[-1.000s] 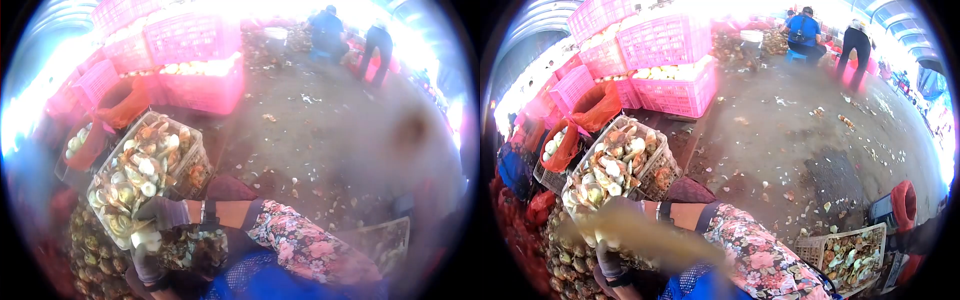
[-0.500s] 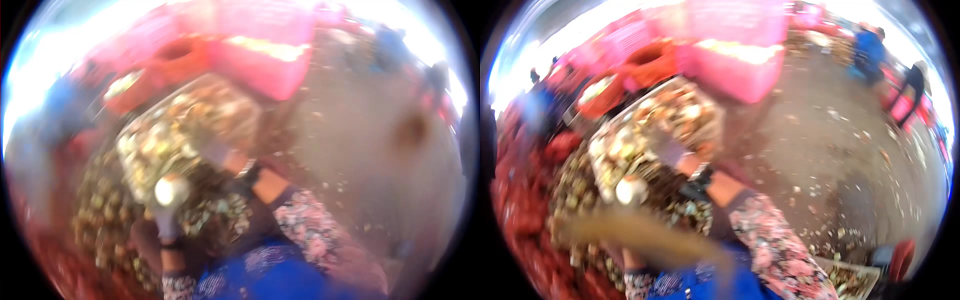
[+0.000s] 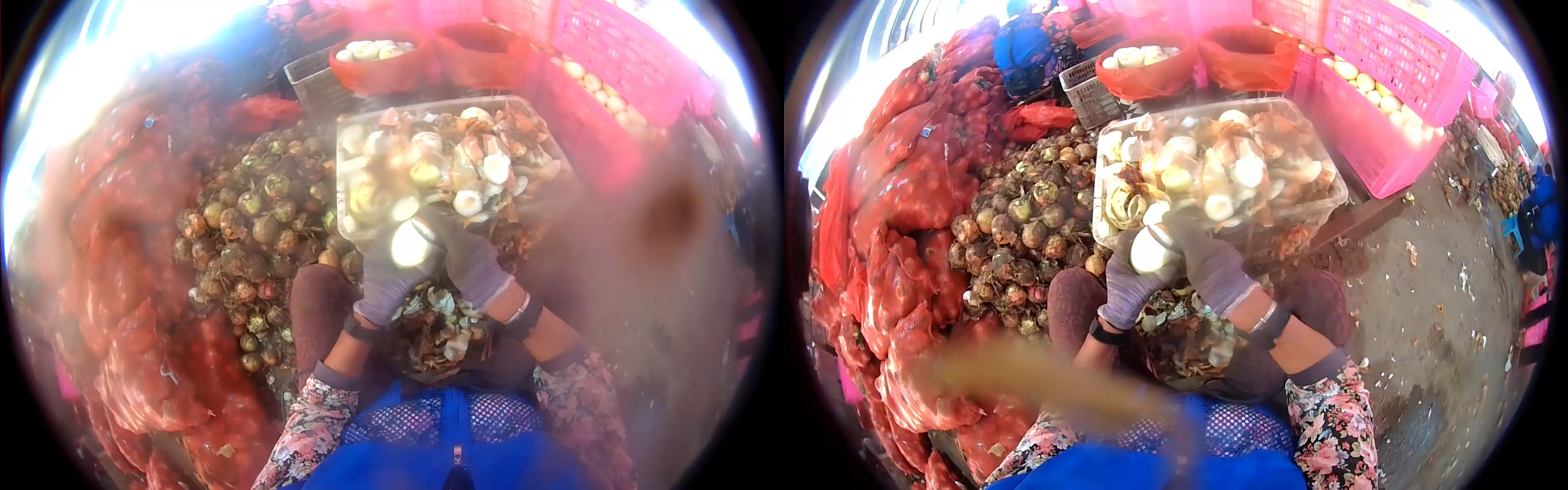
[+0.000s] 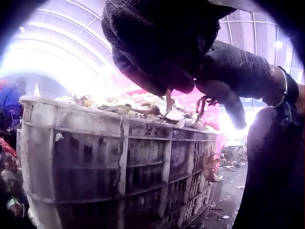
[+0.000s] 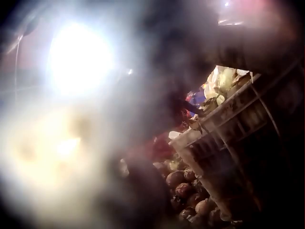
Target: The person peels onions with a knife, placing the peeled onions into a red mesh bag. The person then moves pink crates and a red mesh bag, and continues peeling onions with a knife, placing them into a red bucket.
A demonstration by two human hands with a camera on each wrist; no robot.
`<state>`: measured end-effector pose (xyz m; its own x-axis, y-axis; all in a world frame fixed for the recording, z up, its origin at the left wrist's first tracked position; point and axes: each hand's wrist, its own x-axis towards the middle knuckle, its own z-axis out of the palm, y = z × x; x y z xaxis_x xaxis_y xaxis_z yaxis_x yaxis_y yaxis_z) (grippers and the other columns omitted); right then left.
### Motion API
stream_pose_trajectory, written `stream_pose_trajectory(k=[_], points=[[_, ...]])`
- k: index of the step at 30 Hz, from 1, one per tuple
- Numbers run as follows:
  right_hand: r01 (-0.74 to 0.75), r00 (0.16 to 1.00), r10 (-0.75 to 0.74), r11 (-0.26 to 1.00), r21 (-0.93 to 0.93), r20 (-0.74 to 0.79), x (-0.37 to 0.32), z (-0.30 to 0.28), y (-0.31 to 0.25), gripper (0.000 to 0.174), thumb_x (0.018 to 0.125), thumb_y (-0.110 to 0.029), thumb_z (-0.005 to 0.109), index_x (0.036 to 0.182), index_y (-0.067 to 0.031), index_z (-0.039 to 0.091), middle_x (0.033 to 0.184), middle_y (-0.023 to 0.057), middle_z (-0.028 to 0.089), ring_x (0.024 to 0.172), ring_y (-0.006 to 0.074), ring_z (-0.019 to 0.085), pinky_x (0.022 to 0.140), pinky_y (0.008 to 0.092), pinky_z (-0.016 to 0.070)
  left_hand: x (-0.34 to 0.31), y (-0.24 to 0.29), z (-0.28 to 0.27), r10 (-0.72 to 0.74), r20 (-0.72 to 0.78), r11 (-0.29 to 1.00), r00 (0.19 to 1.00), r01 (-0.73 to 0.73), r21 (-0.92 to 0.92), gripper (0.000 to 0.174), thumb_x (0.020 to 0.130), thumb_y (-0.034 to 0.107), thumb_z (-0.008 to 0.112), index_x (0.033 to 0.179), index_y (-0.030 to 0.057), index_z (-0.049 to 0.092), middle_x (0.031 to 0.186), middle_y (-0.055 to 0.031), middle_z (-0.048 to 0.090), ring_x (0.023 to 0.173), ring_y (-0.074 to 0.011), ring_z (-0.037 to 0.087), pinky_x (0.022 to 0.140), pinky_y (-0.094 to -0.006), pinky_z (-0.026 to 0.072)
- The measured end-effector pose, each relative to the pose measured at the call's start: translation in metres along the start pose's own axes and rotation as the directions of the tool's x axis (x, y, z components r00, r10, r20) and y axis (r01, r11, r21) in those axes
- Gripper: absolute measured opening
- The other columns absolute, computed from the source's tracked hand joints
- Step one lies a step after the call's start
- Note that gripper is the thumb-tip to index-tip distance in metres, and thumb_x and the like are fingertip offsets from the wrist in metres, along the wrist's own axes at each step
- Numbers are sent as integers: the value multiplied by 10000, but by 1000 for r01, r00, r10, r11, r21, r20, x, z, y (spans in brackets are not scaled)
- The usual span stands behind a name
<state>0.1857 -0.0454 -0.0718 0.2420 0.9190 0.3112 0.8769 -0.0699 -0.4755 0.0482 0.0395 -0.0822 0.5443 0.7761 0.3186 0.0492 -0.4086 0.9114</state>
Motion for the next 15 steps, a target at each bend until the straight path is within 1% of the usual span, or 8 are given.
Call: stream_pose_trajectory(k=[2,5,8,9,10,11,13,15], points=[[49,997,-42,994,102,-71,2,5,7,598,878,-55,529,1423,-247,376,1210,96,607,921,315,676,758,387,550,-2,0,1,51,-18,996,999,-50,70,606,691,180,866,1179,25,541,1063,-81,658,967,-154,633,832,-303,545],[41,999,-36,985,170,-36,2,-5,3,550,860,-60,547,1382,-203,447,1184,117,619,878,332,668,800,392,533,-2,6,-1,163,-15,971,986,-158,182,604,684,174,866,1176,26,548,1064,-93,652,969,-164,633,831,-306,541],[142,987,-152,976,-163,-50,0,-1,9,462,871,-69,555,1325,-146,510,1056,119,660,823,272,665,779,359,535,-1,19,-4,273,38,911,961,-271,311,600,677,158,862,1175,29,554,1082,-103,640,985,-175,628,841,-311,536],[31,999,-31,999,-18,40,2,-1,13,472,878,-68,547,1343,-125,489,997,116,662,763,244,657,728,344,538,0,21,-5,305,62,883,950,-307,355,598,674,152,861,1175,30,556,1089,-106,636,991,-179,627,846,-313,534],[-93,987,76,989,115,143,6,-3,16,483,885,-67,538,1361,-105,467,939,113,665,704,217,649,677,329,542,1,21,-6,290,76,901,954,-299,315,606,676,148,857,1186,32,551,1105,-105,631,1007,-182,623,857,-319,532],[-226,952,164,946,233,259,11,-7,19,495,893,-66,530,1380,-84,446,880,110,667,644,190,640,626,315,546,1,20,-7,273,90,917,958,-287,276,613,678,145,854,1196,33,546,1121,-105,627,1022,-184,620,868,-324,530],[-355,901,197,847,397,385,13,-30,18,504,899,-63,511,1395,-70,422,817,90,651,541,155,607,509,288,516,-1,17,-5,242,89,952,966,-254,172,633,684,138,845,1224,37,530,1146,-101,619,1048,-188,614,889,-332,525],[-444,877,222,710,546,425,11,-48,8,508,896,-58,500,1397,-58,413,785,87,641,449,132,566,412,265,476,-4,14,-5,212,70,976,975,-215,43,659,694,130,836,1258,41,507,1165,-96,614,1068,-192,610,910,-336,519]])
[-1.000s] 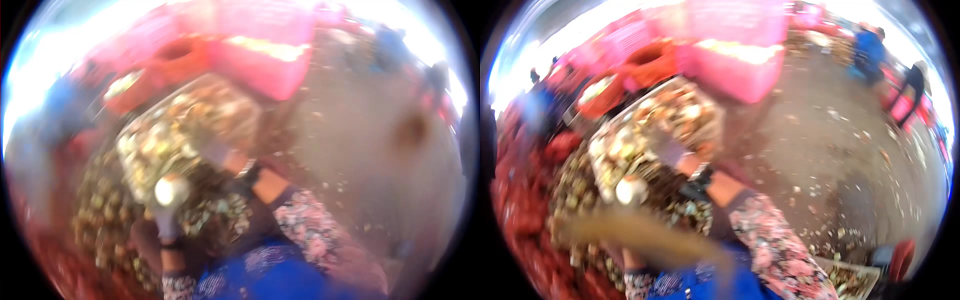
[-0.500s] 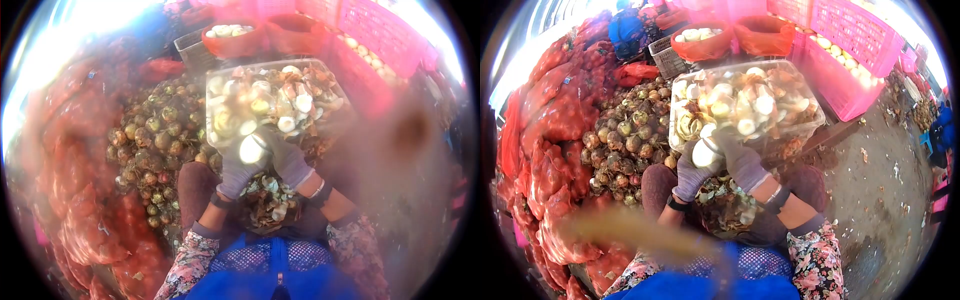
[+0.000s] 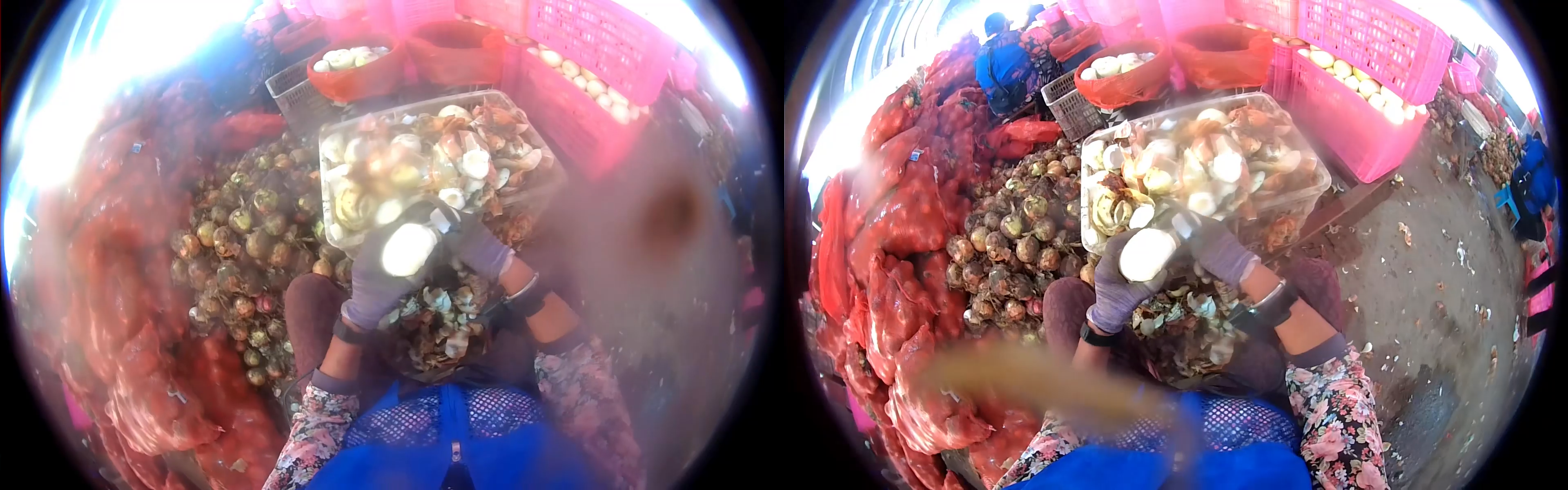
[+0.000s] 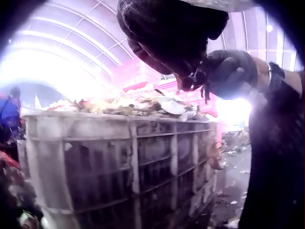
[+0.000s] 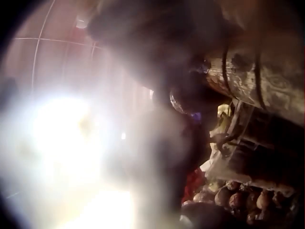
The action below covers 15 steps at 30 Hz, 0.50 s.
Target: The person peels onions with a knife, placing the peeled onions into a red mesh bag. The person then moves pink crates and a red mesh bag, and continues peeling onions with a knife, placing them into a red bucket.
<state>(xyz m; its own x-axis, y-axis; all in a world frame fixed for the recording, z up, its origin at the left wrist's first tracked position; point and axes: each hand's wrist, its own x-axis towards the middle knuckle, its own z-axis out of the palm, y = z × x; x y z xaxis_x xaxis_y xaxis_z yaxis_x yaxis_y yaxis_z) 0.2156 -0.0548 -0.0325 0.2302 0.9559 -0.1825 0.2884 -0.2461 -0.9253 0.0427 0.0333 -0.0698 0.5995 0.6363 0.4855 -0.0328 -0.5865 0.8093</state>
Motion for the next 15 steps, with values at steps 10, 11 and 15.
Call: stream_pose_trajectory(k=[10,11,15], points=[[394,867,-465,860,-324,-180,5,26,19,546,830,-27,522,1360,-139,453,1053,211,638,900,384,637,766,418,538,6,-11,0,154,-96,947,983,-120,298,679,672,153,858,1238,47,497,1175,-115,551,1075,-241,564,934,-358,491],[421,835,-514,826,-374,-196,8,29,24,550,827,-26,531,1357,-151,457,1085,213,627,966,404,619,814,428,527,7,-7,-1,184,-104,937,977,-143,318,656,671,175,860,1215,45,517,1162,-122,553,1064,-257,561,923,-368,488],[461,761,-608,753,-469,-228,12,31,29,502,837,-41,565,1321,-160,499,1090,201,638,934,366,643,785,399,533,8,10,-6,229,-85,942,970,-199,271,579,668,241,857,1132,31,583,1118,-152,576,1021,-327,555,877,-405,480]])
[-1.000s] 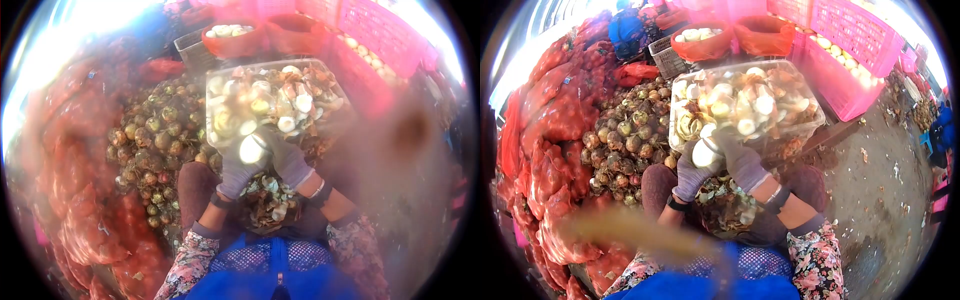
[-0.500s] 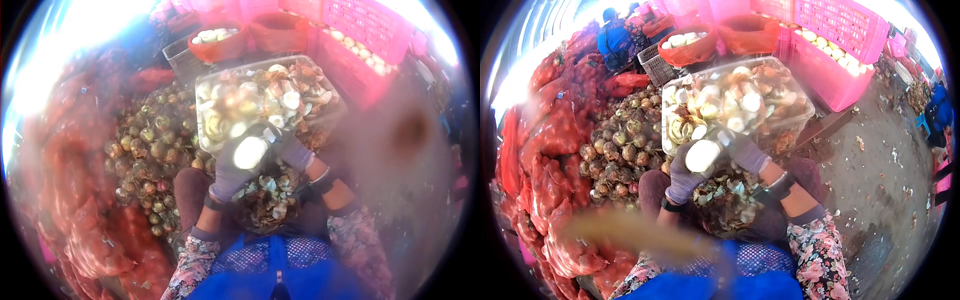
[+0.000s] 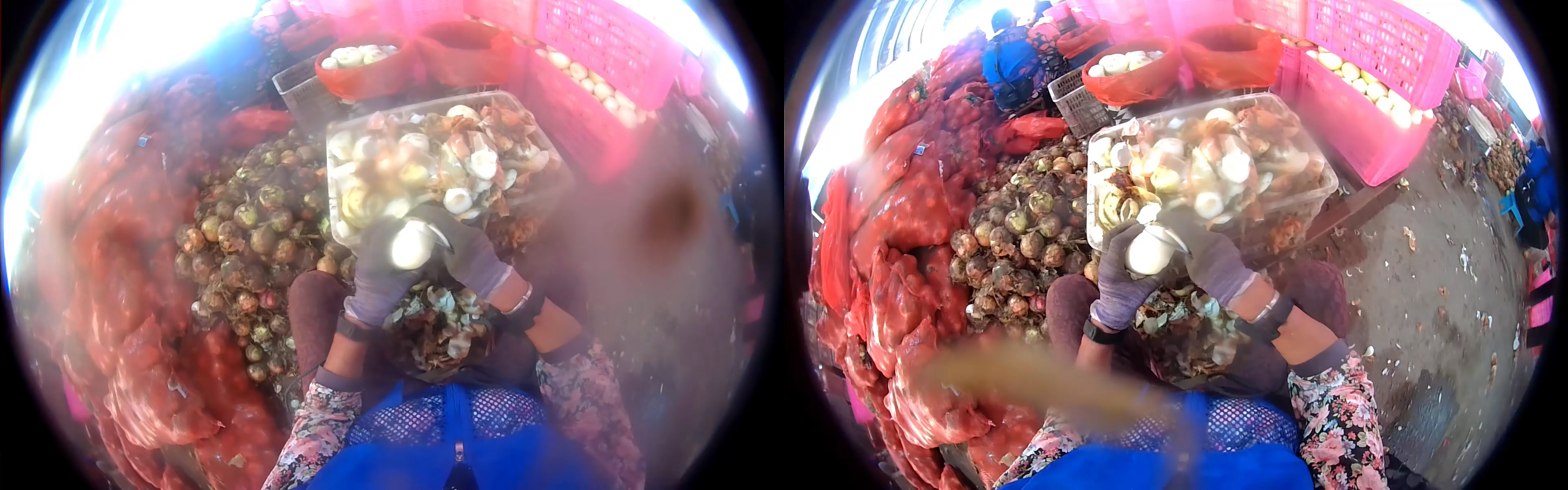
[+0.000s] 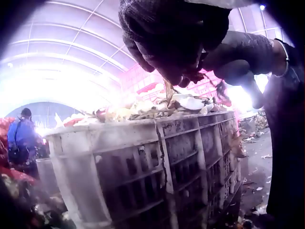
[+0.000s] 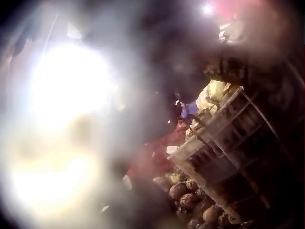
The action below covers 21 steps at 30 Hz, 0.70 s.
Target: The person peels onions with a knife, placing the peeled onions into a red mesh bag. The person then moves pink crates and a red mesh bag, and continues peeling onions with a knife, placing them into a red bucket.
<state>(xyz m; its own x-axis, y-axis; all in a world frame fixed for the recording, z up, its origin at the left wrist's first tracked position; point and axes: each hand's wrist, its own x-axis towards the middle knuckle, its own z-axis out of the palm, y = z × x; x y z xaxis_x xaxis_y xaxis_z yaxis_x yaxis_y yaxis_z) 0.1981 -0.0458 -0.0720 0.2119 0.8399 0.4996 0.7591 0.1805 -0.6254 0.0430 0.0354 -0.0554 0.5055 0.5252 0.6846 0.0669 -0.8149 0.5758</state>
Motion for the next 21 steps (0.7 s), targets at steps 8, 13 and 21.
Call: stream_pose_trajectory(k=[8,13,21], points=[[-405,870,376,914,29,320,9,-11,-6,372,907,-40,498,1271,-104,543,850,103,678,600,200,646,505,296,509,-12,-10,3,51,154,998,987,-54,18,742,591,113,894,1234,125,523,1199,-121,530,1089,-302,556,920,-394,500],[-683,722,517,637,357,460,15,-26,-19,398,918,-40,457,1307,-82,528,845,102,664,443,111,550,351,243,421,-10,-11,2,85,139,991,987,-69,-117,716,603,98,884,1226,116,530,1196,-119,532,1105,-298,549,929,-389,494],[-561,818,519,816,142,249,3,-4,-13,424,873,-20,516,1287,-107,541,926,181,680,759,232,690,603,339,560,-8,0,3,-26,94,989,995,12,145,717,587,161,888,1208,96,535,1153,-140,534,1087,-318,547,903,-394,498]])
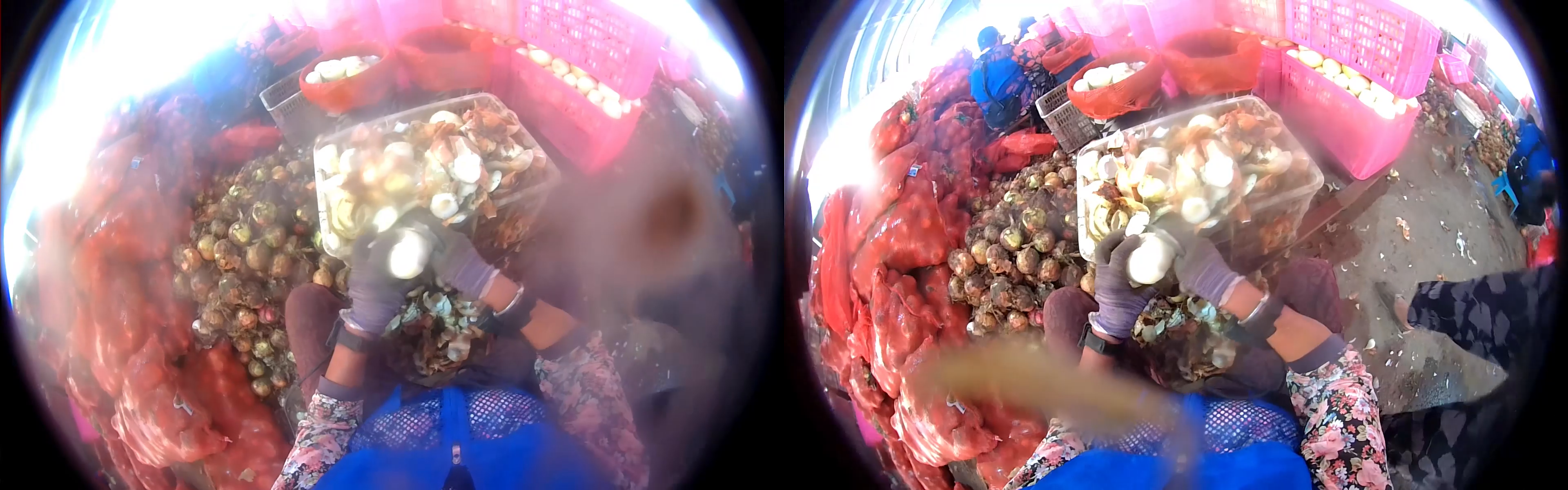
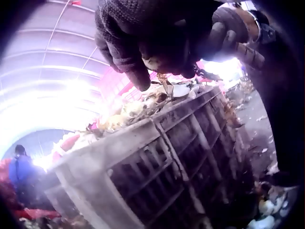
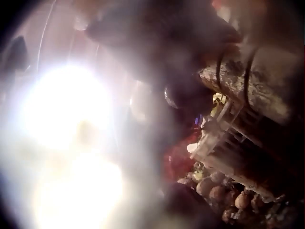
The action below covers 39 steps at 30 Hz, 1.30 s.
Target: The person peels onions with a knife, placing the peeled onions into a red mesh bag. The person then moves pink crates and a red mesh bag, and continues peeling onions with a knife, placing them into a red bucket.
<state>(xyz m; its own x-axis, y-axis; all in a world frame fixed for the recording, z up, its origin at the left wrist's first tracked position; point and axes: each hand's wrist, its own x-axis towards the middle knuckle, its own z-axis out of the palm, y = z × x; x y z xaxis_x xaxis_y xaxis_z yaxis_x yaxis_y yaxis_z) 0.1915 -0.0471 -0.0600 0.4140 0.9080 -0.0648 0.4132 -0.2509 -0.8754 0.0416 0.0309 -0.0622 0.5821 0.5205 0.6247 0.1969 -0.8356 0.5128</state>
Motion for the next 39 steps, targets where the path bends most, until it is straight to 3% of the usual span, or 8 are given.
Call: stream_pose_trajectory(k=[3,6,7,13,25,33,37,39], points=[[231,936,-291,932,-280,-196,-12,21,-1,445,860,-9,524,1288,-129,533,941,204,675,813,255,703,643,353,575,-4,3,3,-58,-35,997,998,60,52,662,594,137,865,1172,74,548,1132,-157,540,1035,-333,575,885,-399,506],[431,843,-460,888,-160,-278,0,34,23,477,862,6,487,1316,-138,498,907,167,681,589,220,671,501,324,555,-6,-2,4,-41,-55,999,998,39,-30,651,587,123,866,1156,67,554,1121,-151,552,1015,-321,587,881,-393,509],[-77,994,97,941,328,-46,-8,18,-8,473,865,10,477,1317,-129,481,845,125,673,438,164,587,387,291,494,-7,-2,4,-33,-54,999,998,31,-27,642,598,108,866,1159,68,555,1119,-141,561,1032,-302,586,884,-385,509],[-156,983,114,928,337,142,10,-5,-14,432,888,-40,509,1308,-126,454,748,64,627,393,97,509,315,232,403,-6,-4,8,18,-164,994,986,-35,-102,626,619,91,870,1162,58,560,1128,-115,574,1038,-272,591,892,-356,504],[-362,914,131,694,623,385,-5,-7,-30,488,858,-106,611,1311,4,468,573,-10,503,405,68,417,381,200,332,-17,-22,-2,-420,-150,743,895,244,-623,673,675,165,868,1235,36,517,1117,-87,621,1006,-168,612,860,-322,525],[55,994,7,825,562,-107,-24,12,-48,391,837,-61,592,1228,-51,585,723,36,614,513,89,562,465,234,466,-13,-13,-24,-552,22,468,834,331,-819,567,738,129,809,1212,22,518,1093,-79,627,1004,-173,606,863,-299,520],[487,796,-456,873,-26,-399,-22,7,-59,394,804,-10,578,1196,-17,613,930,76,693,788,145,670,730,271,553,-11,-21,-32,-402,19,799,915,361,-480,563,708,178,852,1160,3,564,1038,-84,656,939,-154,627,793,-284,541],[507,802,-460,861,28,-380,-28,7,-64,384,796,2,573,1176,-17,627,1009,84,691,922,163,657,834,277,528,-17,-34,-17,-294,27,859,955,277,-430,577,699,171,860,1161,-1,561,1031,-96,658,929,-152,630,783,-287,544]])
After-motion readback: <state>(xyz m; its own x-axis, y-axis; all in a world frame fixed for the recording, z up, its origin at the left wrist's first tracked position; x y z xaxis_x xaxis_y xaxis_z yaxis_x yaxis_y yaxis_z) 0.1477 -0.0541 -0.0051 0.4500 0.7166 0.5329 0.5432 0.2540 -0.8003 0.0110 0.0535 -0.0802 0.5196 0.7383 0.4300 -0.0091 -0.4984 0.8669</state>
